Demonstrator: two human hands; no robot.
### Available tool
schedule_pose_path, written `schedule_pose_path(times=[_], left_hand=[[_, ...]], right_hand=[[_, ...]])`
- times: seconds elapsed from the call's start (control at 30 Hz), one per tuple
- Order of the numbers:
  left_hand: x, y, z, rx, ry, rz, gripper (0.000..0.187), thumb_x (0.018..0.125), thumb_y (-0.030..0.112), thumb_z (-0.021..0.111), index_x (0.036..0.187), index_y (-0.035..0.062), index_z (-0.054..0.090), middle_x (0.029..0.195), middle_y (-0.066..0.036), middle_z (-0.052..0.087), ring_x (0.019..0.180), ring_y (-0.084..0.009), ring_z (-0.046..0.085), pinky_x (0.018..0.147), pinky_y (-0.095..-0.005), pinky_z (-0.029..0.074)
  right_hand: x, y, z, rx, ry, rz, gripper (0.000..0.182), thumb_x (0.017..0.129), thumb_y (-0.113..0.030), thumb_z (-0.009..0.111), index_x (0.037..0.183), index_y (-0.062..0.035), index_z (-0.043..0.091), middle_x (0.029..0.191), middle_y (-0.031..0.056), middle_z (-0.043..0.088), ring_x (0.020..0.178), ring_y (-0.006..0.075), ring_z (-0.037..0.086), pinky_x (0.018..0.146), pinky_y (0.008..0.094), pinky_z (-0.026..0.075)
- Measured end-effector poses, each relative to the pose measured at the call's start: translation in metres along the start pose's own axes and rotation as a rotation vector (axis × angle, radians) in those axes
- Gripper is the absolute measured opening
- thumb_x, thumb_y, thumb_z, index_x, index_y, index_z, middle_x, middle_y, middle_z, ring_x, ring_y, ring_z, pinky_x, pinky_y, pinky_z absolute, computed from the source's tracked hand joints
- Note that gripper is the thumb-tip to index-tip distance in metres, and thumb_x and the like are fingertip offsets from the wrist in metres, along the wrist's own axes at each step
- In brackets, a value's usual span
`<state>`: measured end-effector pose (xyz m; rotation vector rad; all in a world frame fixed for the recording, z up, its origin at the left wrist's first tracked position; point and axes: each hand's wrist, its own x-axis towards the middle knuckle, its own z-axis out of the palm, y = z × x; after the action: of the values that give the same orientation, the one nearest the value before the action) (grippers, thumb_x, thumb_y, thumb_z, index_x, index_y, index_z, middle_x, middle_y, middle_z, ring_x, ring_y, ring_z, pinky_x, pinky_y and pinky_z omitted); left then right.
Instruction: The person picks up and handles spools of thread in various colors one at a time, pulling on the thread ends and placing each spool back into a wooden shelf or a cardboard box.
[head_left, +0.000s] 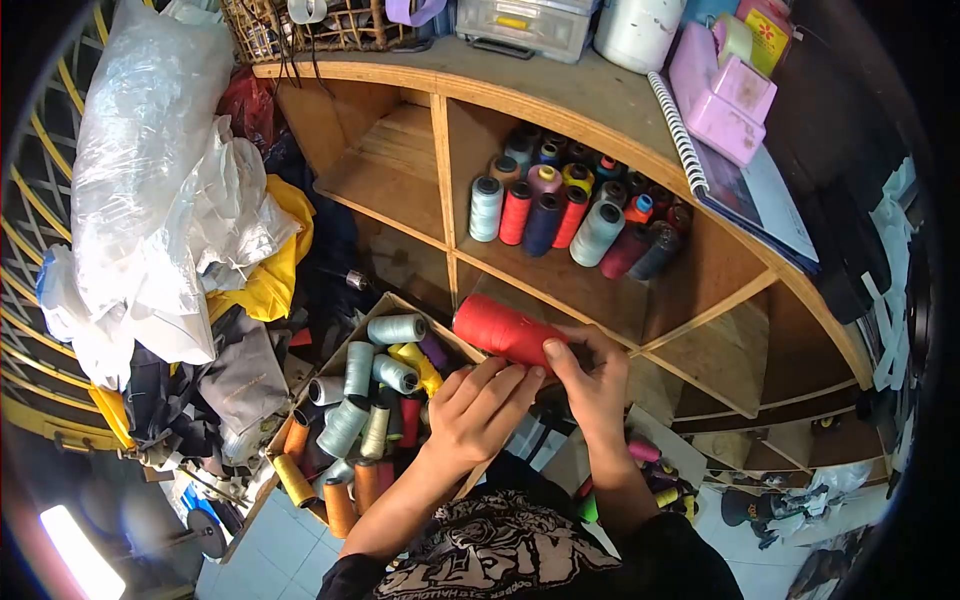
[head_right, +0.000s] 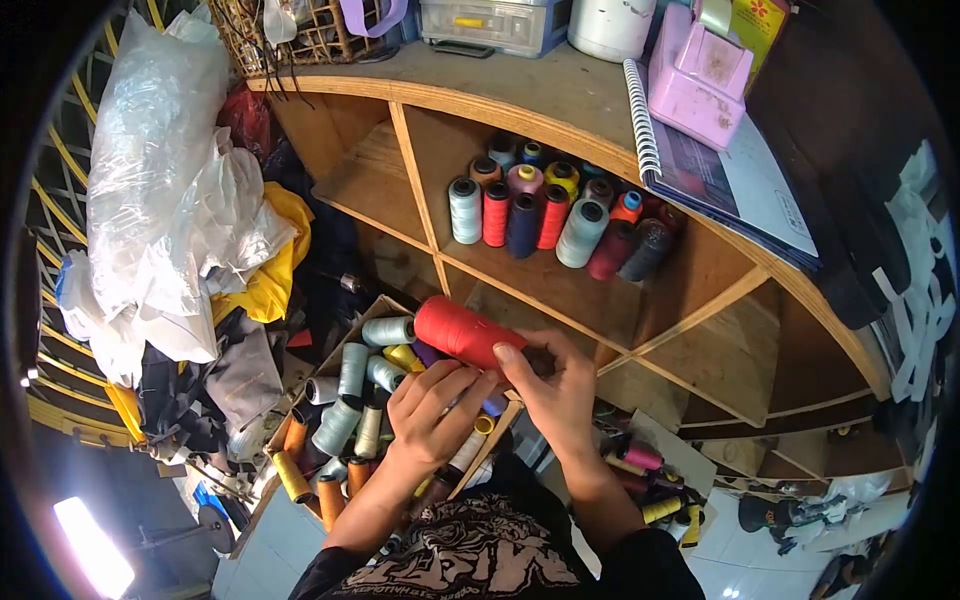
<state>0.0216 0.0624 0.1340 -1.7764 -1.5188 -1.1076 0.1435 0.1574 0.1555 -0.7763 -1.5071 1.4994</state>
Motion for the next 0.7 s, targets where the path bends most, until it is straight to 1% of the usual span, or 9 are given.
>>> schedule_pose_path(times=[0.17,0.37,0.43,0.47,0.53,0.57,0.63,0.67,0.7], left_hand=[[-0.001,-0.003,-0.001,0.014,-0.013,0.004,0.033,0.065,0.011,0.069,0.097,0.0050,0.069,0.095,-0.007,0.062,0.084,-0.0199,0.062,0.063,-0.0283,0.046],[-0.002,0.000,-0.002,-0.050,0.005,-0.081,0.031,0.062,0.003,0.072,0.092,0.0030,0.066,0.092,-0.008,0.060,0.083,-0.0219,0.062,0.065,-0.0303,0.049],[0.000,0.004,-0.006,-0.149,0.013,-0.135,0.024,0.068,-0.004,0.069,0.089,0.0019,0.062,0.090,-0.011,0.059,0.080,-0.0263,0.063,0.065,-0.0340,0.051],[-0.003,0.005,-0.006,-0.149,0.013,-0.136,0.024,0.068,-0.004,0.069,0.089,0.0019,0.062,0.090,-0.011,0.059,0.080,-0.0263,0.063,0.065,-0.0340,0.051],[-0.009,0.006,-0.005,-0.187,0.028,-0.254,0.022,0.071,-0.005,0.069,0.090,0.0015,0.059,0.091,-0.012,0.059,0.079,-0.0270,0.063,0.065,-0.0337,0.051],[-0.011,0.005,-0.004,-0.186,0.028,-0.254,0.022,0.071,-0.005,0.069,0.090,0.0015,0.059,0.091,-0.012,0.059,0.079,-0.0270,0.063,0.065,-0.0337,0.051],[-0.014,0.004,-0.004,-0.224,0.042,-0.342,0.024,0.072,-0.003,0.071,0.091,0.0014,0.058,0.091,-0.012,0.060,0.078,-0.0265,0.063,0.064,-0.0319,0.051],[-0.014,0.006,-0.004,-0.225,0.043,-0.341,0.024,0.072,-0.003,0.071,0.091,0.0014,0.058,0.091,-0.012,0.060,0.078,-0.0265,0.063,0.064,-0.0319,0.051],[-0.014,0.008,-0.002,-0.242,0.065,-0.399,0.030,0.068,-0.002,0.074,0.094,0.0020,0.060,0.091,-0.011,0.060,0.078,-0.0255,0.062,0.064,-0.0319,0.051]], right_hand=[[0.003,0.007,-0.003,0.003,-0.016,0.066,0.024,0.087,-0.014,0.069,0.097,0.0065,0.062,0.084,0.0075,0.066,0.072,0.0077,0.060,0.061,0.0213,0.051],[0.006,0.002,0.002,0.129,0.029,0.152,0.026,0.087,-0.015,0.068,0.097,0.0075,0.060,0.084,0.0118,0.066,0.069,0.0125,0.064,0.055,0.0261,0.056],[0.008,0.002,0.000,0.126,0.029,0.165,0.027,0.089,-0.017,0.066,0.097,0.0078,0.059,0.083,0.0134,0.065,0.065,0.0156,0.065,0.054,0.0287,0.058],[0.009,0.002,0.000,0.125,0.028,0.166,0.027,0.089,-0.017,0.066,0.097,0.0078,0.059,0.083,0.0134,0.065,0.065,0.0156,0.065,0.054,0.0287,0.058],[0.010,0.004,-0.001,0.130,0.045,0.175,0.027,0.090,-0.018,0.064,0.097,0.0079,0.059,0.083,0.0129,0.065,0.063,0.0162,0.065,0.055,0.0281,0.058],[0.010,0.003,0.000,0.130,0.043,0.174,0.027,0.090,-0.018,0.064,0.097,0.0079,0.059,0.083,0.0129,0.065,0.063,0.0162,0.065,0.055,0.0281,0.058],[0.009,0.000,0.000,0.161,0.044,0.143,0.028,0.091,-0.019,0.062,0.097,0.0079,0.059,0.082,0.0122,0.064,0.063,0.0157,0.065,0.055,0.0280,0.058],[0.009,0.000,0.000,0.160,0.044,0.141,0.028,0.091,-0.019,0.062,0.097,0.0079,0.059,0.082,0.0122,0.064,0.063,0.0157,0.065,0.055,0.0280,0.058],[0.008,-0.001,0.000,0.155,0.040,0.125,0.027,0.091,-0.018,0.063,0.097,0.0077,0.059,0.082,0.0113,0.064,0.065,0.0152,0.065,0.056,0.0277,0.058]])
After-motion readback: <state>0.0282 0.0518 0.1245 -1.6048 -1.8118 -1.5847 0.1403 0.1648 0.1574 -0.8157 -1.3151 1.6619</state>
